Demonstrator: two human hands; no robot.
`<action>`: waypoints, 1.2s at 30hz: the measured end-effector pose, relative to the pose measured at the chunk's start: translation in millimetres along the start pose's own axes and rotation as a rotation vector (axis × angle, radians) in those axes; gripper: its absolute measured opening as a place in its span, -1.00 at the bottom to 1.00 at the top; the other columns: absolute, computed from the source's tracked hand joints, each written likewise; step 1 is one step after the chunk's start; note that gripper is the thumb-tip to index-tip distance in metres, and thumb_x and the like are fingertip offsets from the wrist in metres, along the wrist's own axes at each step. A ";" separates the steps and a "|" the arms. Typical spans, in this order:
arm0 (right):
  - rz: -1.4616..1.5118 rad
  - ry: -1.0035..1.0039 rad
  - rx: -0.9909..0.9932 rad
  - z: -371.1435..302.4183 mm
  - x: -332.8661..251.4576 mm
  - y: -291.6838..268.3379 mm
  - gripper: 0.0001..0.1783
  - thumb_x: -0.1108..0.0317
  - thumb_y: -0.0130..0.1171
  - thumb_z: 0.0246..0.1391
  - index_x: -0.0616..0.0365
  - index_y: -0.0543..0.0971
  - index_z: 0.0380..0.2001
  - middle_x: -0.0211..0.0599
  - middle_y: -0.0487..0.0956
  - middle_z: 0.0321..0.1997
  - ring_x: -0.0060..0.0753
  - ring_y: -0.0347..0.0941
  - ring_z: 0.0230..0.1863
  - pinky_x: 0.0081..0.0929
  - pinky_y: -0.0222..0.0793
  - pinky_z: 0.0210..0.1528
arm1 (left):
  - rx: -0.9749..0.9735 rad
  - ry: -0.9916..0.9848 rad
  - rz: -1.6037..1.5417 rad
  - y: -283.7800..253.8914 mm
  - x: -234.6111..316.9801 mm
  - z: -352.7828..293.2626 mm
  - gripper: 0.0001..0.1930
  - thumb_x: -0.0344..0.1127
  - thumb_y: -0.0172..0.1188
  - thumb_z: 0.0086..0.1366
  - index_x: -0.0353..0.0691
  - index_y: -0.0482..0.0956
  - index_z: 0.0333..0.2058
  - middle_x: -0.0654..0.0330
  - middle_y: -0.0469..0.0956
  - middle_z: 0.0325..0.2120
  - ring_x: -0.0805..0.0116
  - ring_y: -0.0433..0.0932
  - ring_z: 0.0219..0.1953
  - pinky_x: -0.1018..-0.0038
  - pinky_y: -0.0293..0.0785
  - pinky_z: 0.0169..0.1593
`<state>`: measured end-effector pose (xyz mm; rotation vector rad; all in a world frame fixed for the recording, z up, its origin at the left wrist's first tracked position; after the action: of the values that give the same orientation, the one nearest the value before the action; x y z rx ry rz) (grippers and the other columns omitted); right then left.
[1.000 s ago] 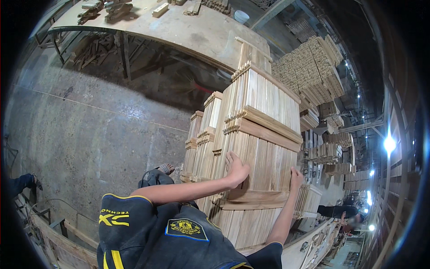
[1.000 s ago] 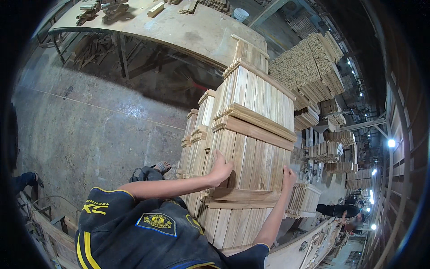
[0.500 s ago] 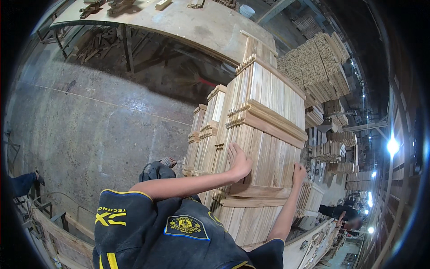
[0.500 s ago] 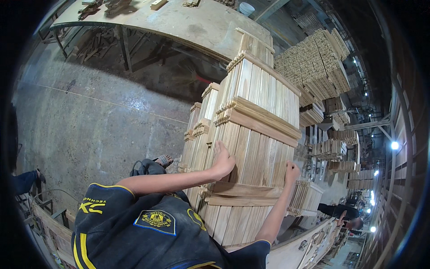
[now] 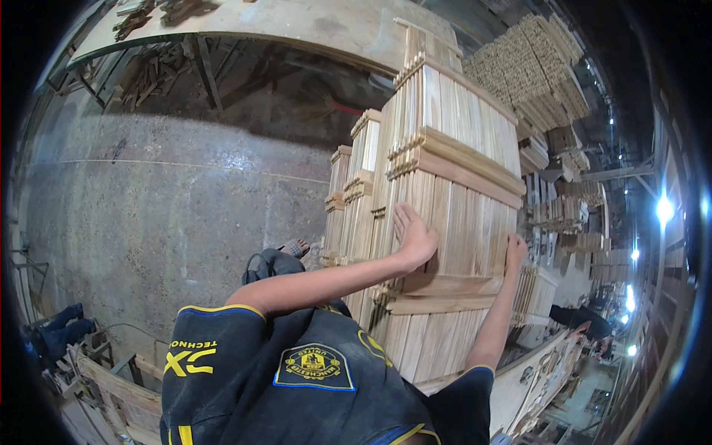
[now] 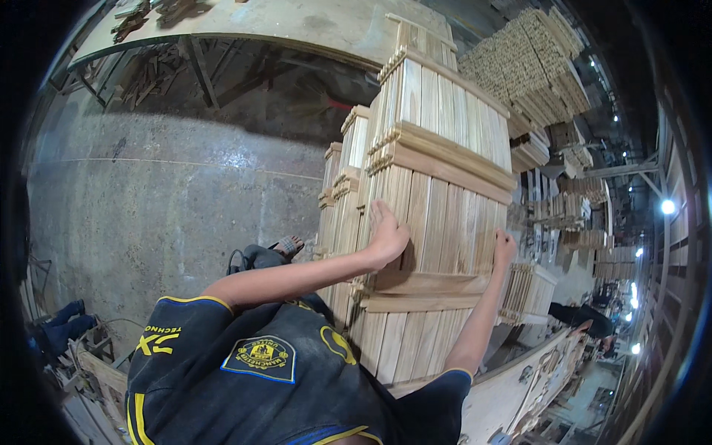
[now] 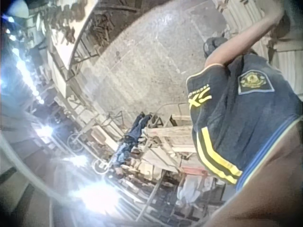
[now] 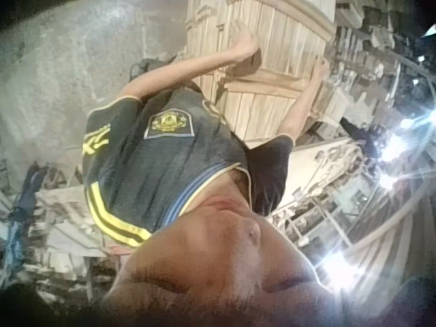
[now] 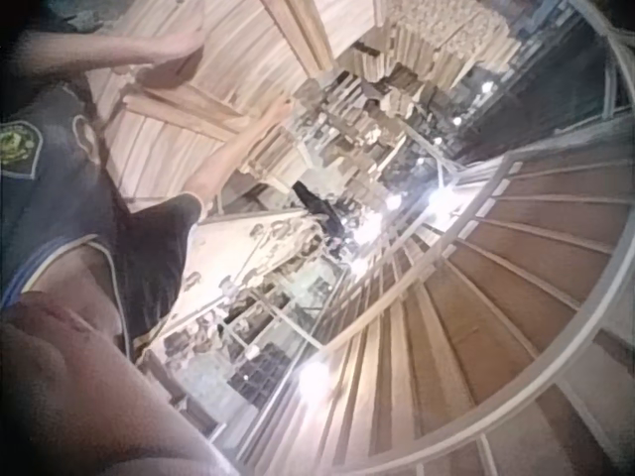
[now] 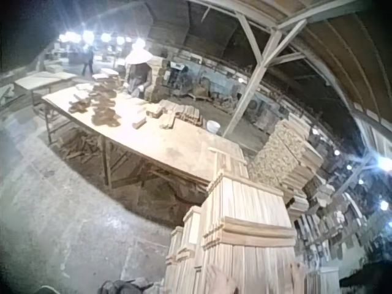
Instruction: Assembling wooden slats into panels using a pneumatic nail gun and a hammer in a factory setting.
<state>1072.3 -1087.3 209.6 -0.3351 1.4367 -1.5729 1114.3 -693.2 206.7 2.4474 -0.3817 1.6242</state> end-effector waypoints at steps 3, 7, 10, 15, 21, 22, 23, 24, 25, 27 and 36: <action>-0.001 0.021 -0.081 1.4 -16.8 -0.2 -0.57 0.10 0.11 0.05 0.32 0.60 -0.29 -0.08 0.62 -0.32 -0.24 0.51 -0.23 -0.38 0.33 -0.14 | 0.003 0.002 -0.006 -1.5 -2.1 5.8 -0.14 -0.32 -0.06 0.14 -0.65 -0.40 0.21 -0.41 -0.42 0.27 -0.21 -0.48 0.36 0.17 -0.51 0.37; 0.026 0.037 -0.126 3.3 -16.1 -6.0 -0.54 0.02 0.17 -0.02 0.28 0.63 -0.36 -0.12 0.63 -0.38 -0.25 0.53 -0.27 -0.41 0.34 -0.17 | -0.029 0.006 -0.015 -6.6 -1.6 4.0 -0.15 -0.33 -0.08 0.16 -0.65 -0.41 0.21 -0.41 -0.43 0.27 -0.19 -0.49 0.36 0.20 -0.52 0.37; 0.098 0.126 -0.192 4.4 -10.0 -10.2 -0.52 0.00 0.17 -0.02 0.28 0.63 -0.36 -0.14 0.63 -0.37 -0.29 0.52 -0.26 -0.43 0.33 -0.15 | -0.051 0.025 -0.098 -11.9 -3.1 -0.2 -0.19 -0.33 -0.11 0.19 -0.66 -0.39 0.21 -0.43 -0.44 0.26 -0.17 -0.50 0.36 0.24 -0.51 0.38; 0.036 0.103 -0.203 0.4 -15.3 -15.1 -0.47 -0.07 0.16 0.00 0.27 0.63 -0.29 -0.14 0.63 -0.31 -0.29 0.52 -0.25 -0.43 0.33 -0.13 | -0.052 0.019 -0.206 -19.8 -6.6 -19.5 -0.23 -0.30 -0.13 0.23 -0.64 -0.32 0.23 -0.35 -0.40 0.29 -0.09 -0.47 0.37 0.30 -0.47 0.38; -0.059 -0.016 0.012 -16.1 -39.0 -48.6 -0.44 -0.12 0.14 0.04 0.24 0.59 -0.26 -0.13 0.61 -0.29 -0.21 0.52 -0.24 -0.42 0.35 -0.11 | -0.024 0.078 -0.067 -116.8 -43.2 2.8 -0.58 -0.23 -0.20 0.34 -0.41 0.39 0.01 -0.17 0.34 0.05 0.03 0.29 0.14 0.21 0.16 0.19; -0.034 -0.069 0.016 -18.6 -57.9 -49.3 -0.47 -0.10 0.13 0.06 0.22 0.58 -0.25 -0.13 0.61 -0.30 -0.21 0.52 -0.23 -0.42 0.35 -0.11 | 0.196 0.065 -0.097 -146.9 -53.6 5.2 -0.68 -0.19 -0.12 0.30 -0.29 0.55 -0.28 0.02 0.53 -0.34 0.16 0.45 -0.24 0.20 0.31 -0.11; 0.001 -0.127 0.019 -19.1 -75.8 -50.7 -0.50 -0.09 0.12 0.07 0.20 0.58 -0.24 -0.13 0.60 -0.30 -0.22 0.52 -0.23 -0.42 0.36 -0.11 | 0.268 0.033 -0.173 -183.4 -78.3 11.1 -0.69 -0.18 -0.09 0.27 -0.28 0.55 -0.33 0.09 0.52 -0.43 0.22 0.44 -0.33 0.24 0.30 -0.20; 0.019 -0.182 0.007 -18.5 -84.9 -55.9 -0.52 -0.06 0.12 0.09 0.18 0.58 -0.22 -0.13 0.60 -0.29 -0.22 0.52 -0.22 -0.42 0.36 -0.11 | 0.340 0.010 -0.249 -220.2 -97.4 13.7 -0.70 -0.17 -0.06 0.25 -0.26 0.56 -0.38 0.16 0.51 -0.52 0.29 0.42 -0.42 0.29 0.29 -0.29; 0.048 -0.235 0.005 -16.0 -87.2 -62.8 -0.55 -0.03 0.11 0.10 0.16 0.58 -0.21 -0.13 0.60 -0.28 -0.22 0.52 -0.21 -0.42 0.36 -0.11 | 0.304 -0.057 -0.240 -251.1 -99.5 -2.7 -0.71 -0.18 -0.05 0.23 -0.25 0.56 -0.43 0.19 0.49 -0.56 0.34 0.40 -0.47 0.36 0.28 -0.33; 0.043 -0.257 0.027 -3.2 -87.0 -66.3 -0.59 0.07 0.11 0.12 0.13 0.55 -0.10 -0.14 0.59 -0.17 -0.23 0.51 -0.13 -0.40 0.36 -0.05 | 0.330 -0.087 -0.113 -298.6 -109.4 -41.6 -0.72 -0.22 -0.06 0.20 -0.23 0.57 -0.47 0.22 0.47 -0.62 0.41 0.38 -0.54 0.46 0.27 -0.39; 1.988 0.105 0.107 -25.8 -212.4 -127.1 -0.57 0.11 -0.12 0.25 0.15 0.45 0.02 -0.32 0.52 -0.04 -0.46 0.42 -0.08 -0.42 0.29 0.03 | 0.211 -0.119 -0.154 -292.9 -160.6 -125.1 -0.76 -0.35 -0.03 0.24 -0.28 0.56 -0.20 0.19 0.59 -0.39 0.47 0.53 -0.45 0.53 0.41 -0.37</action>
<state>1106.0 -925.2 395.4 1.0109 0.9211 0.0313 1035.8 -360.4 104.9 2.6598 -0.0360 1.5300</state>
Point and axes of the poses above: each hand's wrist, its own z-axis towards the middle knuckle, its own y-axis out of the palm, x = y × z, the point moved 1 cm from there along z, towards the middle knuckle
